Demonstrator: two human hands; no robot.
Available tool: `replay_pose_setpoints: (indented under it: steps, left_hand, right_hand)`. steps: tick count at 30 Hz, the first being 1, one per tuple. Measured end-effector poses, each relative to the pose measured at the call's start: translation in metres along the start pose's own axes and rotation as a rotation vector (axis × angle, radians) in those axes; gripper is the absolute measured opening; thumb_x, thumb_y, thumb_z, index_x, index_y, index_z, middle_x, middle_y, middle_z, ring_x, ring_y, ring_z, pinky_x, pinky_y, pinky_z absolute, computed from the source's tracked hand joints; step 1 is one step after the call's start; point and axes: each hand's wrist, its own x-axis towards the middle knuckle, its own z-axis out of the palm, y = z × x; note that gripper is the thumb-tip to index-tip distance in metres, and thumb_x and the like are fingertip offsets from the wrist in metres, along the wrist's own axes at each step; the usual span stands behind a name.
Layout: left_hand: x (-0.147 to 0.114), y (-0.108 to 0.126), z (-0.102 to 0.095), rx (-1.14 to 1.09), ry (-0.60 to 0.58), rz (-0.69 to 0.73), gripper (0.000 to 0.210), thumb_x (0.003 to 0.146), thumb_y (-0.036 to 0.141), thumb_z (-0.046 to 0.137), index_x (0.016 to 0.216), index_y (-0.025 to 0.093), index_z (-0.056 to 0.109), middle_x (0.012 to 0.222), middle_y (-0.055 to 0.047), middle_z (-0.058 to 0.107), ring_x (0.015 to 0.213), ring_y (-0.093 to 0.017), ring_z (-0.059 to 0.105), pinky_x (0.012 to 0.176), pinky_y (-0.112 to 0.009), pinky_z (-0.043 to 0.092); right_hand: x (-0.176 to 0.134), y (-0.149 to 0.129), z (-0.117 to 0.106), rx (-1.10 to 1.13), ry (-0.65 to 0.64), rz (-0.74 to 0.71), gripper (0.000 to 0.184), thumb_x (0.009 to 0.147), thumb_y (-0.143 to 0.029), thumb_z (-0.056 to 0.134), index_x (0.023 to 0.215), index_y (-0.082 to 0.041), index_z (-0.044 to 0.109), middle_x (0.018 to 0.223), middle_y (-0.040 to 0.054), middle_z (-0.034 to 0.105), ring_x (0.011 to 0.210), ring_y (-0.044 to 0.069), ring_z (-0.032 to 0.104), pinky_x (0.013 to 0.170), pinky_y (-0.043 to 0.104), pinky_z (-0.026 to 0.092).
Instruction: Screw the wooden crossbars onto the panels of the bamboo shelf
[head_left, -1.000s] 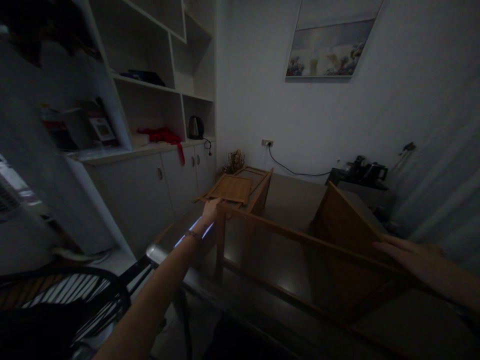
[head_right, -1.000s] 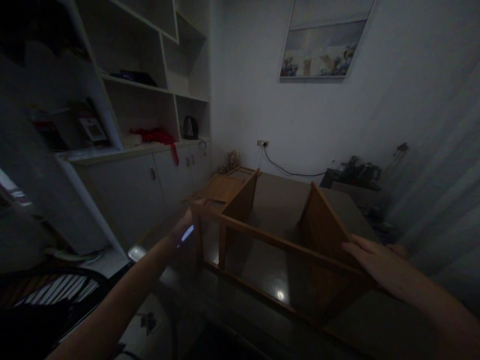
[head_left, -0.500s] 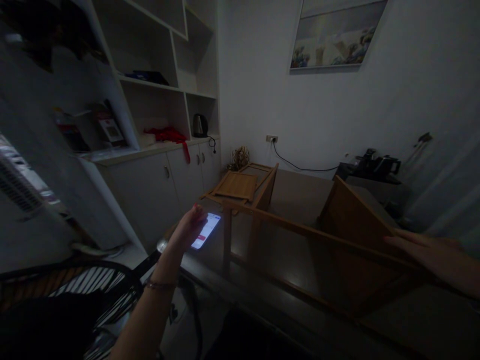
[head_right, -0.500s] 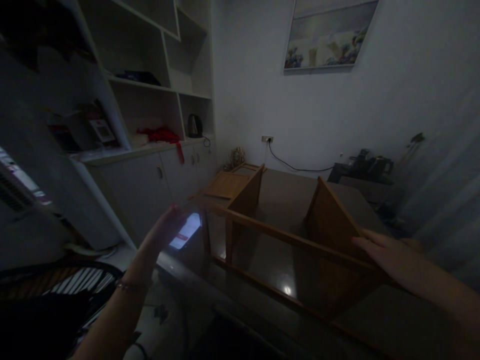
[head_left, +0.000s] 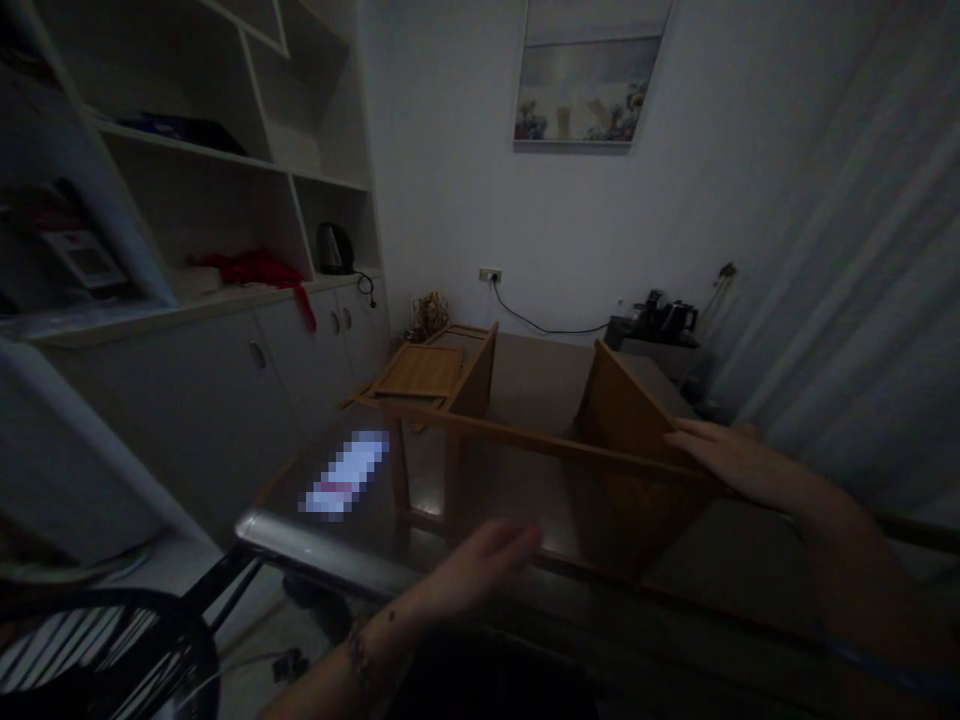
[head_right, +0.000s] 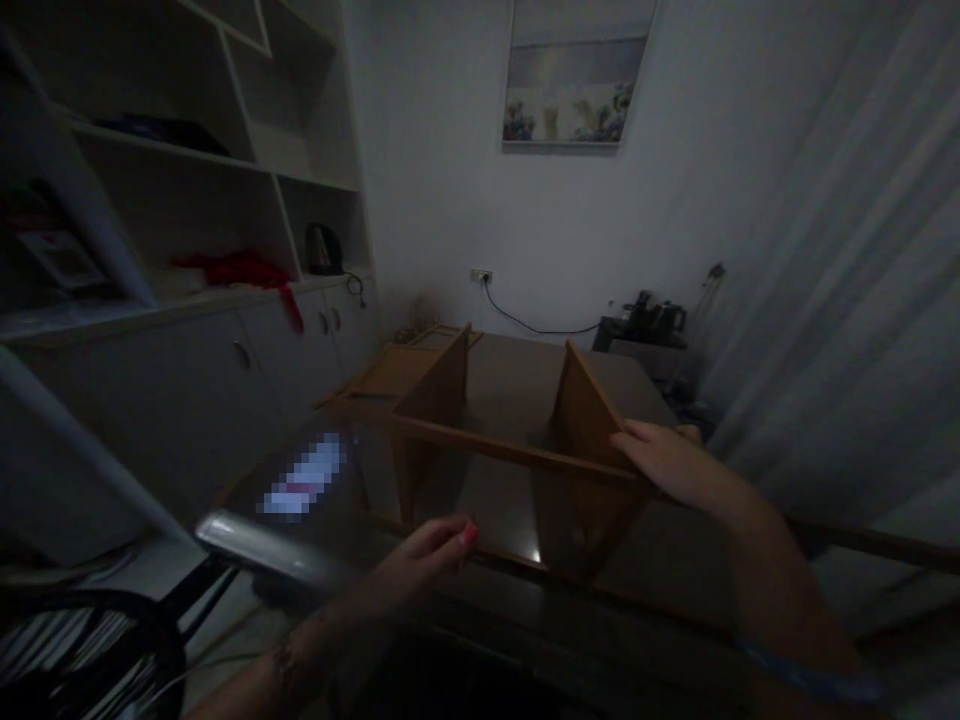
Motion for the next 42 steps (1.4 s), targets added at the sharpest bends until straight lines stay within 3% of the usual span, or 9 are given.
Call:
replay_pose_setpoints:
  steps: [3, 9, 16, 25, 28, 30, 33, 36, 42]
  left_hand:
    - [0.052, 0.002, 0.019, 0.475, 0.005, 0.192, 0.047, 0.100, 0.051, 0.027, 0.090, 0.016, 0.057, 0.084, -0.001, 0.061, 0.075, -0.011, 0.056, 0.066, -0.019, 0.043]
    - [0.124, -0.022, 0.024, 0.785, -0.009, 0.191, 0.031, 0.097, 0.032, 0.042, 0.078, 0.016, 0.061, 0.083, -0.008, 0.068, 0.077, -0.018, 0.064, 0.071, -0.027, 0.044]
    - [0.123, -0.044, 0.024, 1.049, -0.011, 0.151, 0.032, 0.097, 0.033, 0.042, 0.088, 0.015, 0.066, 0.096, -0.014, 0.073, 0.092, -0.025, 0.069, 0.084, -0.035, 0.047]
    - [0.111, -0.029, 0.011, 1.196, 0.064, 0.262, 0.035, 0.098, 0.039, 0.041, 0.092, 0.013, 0.063, 0.093, -0.013, 0.071, 0.086, -0.024, 0.068, 0.079, -0.035, 0.046]
    - [0.078, -0.016, -0.001, 1.211, -0.013, 0.507, 0.023, 0.097, 0.037, 0.045, 0.095, 0.022, 0.062, 0.097, -0.004, 0.071, 0.091, -0.018, 0.065, 0.083, -0.031, 0.043]
    - [0.049, -0.004, -0.015, 1.217, -0.053, 1.017, 0.006, 0.092, 0.032, 0.055, 0.093, 0.030, 0.061, 0.089, 0.006, 0.071, 0.082, -0.014, 0.062, 0.075, -0.028, 0.041]
    - [0.016, 0.028, -0.044, 1.151, 0.463, 1.523, 0.010, 0.091, 0.023, 0.056, 0.094, 0.033, 0.059, 0.082, 0.007, 0.069, 0.079, -0.015, 0.057, 0.082, -0.032, 0.040]
    - [0.009, 0.070, -0.073, 1.184, 0.758, 1.362, 0.020, 0.092, 0.040, 0.052, 0.100, 0.023, 0.059, 0.094, -0.005, 0.071, 0.090, -0.023, 0.058, 0.080, -0.037, 0.042]
    - [0.031, 0.098, -0.100, 1.466, 0.504, 0.798, 0.031, 0.095, 0.049, 0.044, 0.093, 0.023, 0.063, 0.092, -0.004, 0.071, 0.088, -0.024, 0.061, 0.077, -0.037, 0.042]
  right_hand:
    - [0.001, -0.002, -0.001, 0.005, -0.102, 0.014, 0.035, 0.086, -0.027, 0.037, 0.093, -0.022, 0.071, 0.107, 0.0068, 0.072, 0.106, 0.026, 0.064, 0.096, 0.036, 0.043]
    - [0.004, 0.005, 0.003, 0.010, -0.058, -0.009, 0.030, 0.086, -0.027, 0.041, 0.092, -0.023, 0.071, 0.102, 0.0053, 0.072, 0.109, 0.024, 0.060, 0.092, 0.030, 0.042]
    - [0.001, -0.003, 0.000, 0.018, -0.078, 0.008, 0.033, 0.090, -0.025, 0.038, 0.096, -0.020, 0.071, 0.113, 0.0084, 0.070, 0.108, 0.024, 0.061, 0.092, 0.032, 0.041]
    - [-0.001, -0.011, -0.005, -0.074, -0.140, -0.019, 0.037, 0.087, -0.014, 0.035, 0.099, -0.016, 0.069, 0.117, 0.0120, 0.067, 0.116, 0.026, 0.058, 0.096, 0.033, 0.038]
    - [0.000, -0.005, -0.003, -0.081, -0.114, -0.034, 0.033, 0.087, -0.016, 0.038, 0.096, -0.019, 0.070, 0.114, 0.0103, 0.068, 0.113, 0.025, 0.059, 0.094, 0.033, 0.039]
    - [0.001, -0.001, 0.000, -0.072, -0.094, -0.053, 0.028, 0.087, -0.019, 0.042, 0.093, -0.021, 0.070, 0.109, 0.0089, 0.069, 0.108, 0.025, 0.061, 0.091, 0.032, 0.040]
    - [0.002, 0.001, 0.001, -0.037, -0.079, -0.051, 0.027, 0.088, -0.023, 0.044, 0.093, -0.021, 0.070, 0.102, 0.0076, 0.070, 0.101, 0.023, 0.062, 0.088, 0.030, 0.041]
    - [0.002, 0.001, 0.001, 0.014, -0.080, -0.008, 0.031, 0.090, -0.024, 0.039, 0.093, -0.021, 0.070, 0.100, 0.0065, 0.071, 0.098, 0.022, 0.062, 0.087, 0.029, 0.041]
    - [0.003, 0.004, 0.002, 0.031, -0.055, -0.025, 0.033, 0.089, -0.026, 0.038, 0.093, -0.021, 0.070, 0.097, 0.0056, 0.072, 0.097, 0.022, 0.062, 0.086, 0.030, 0.042]
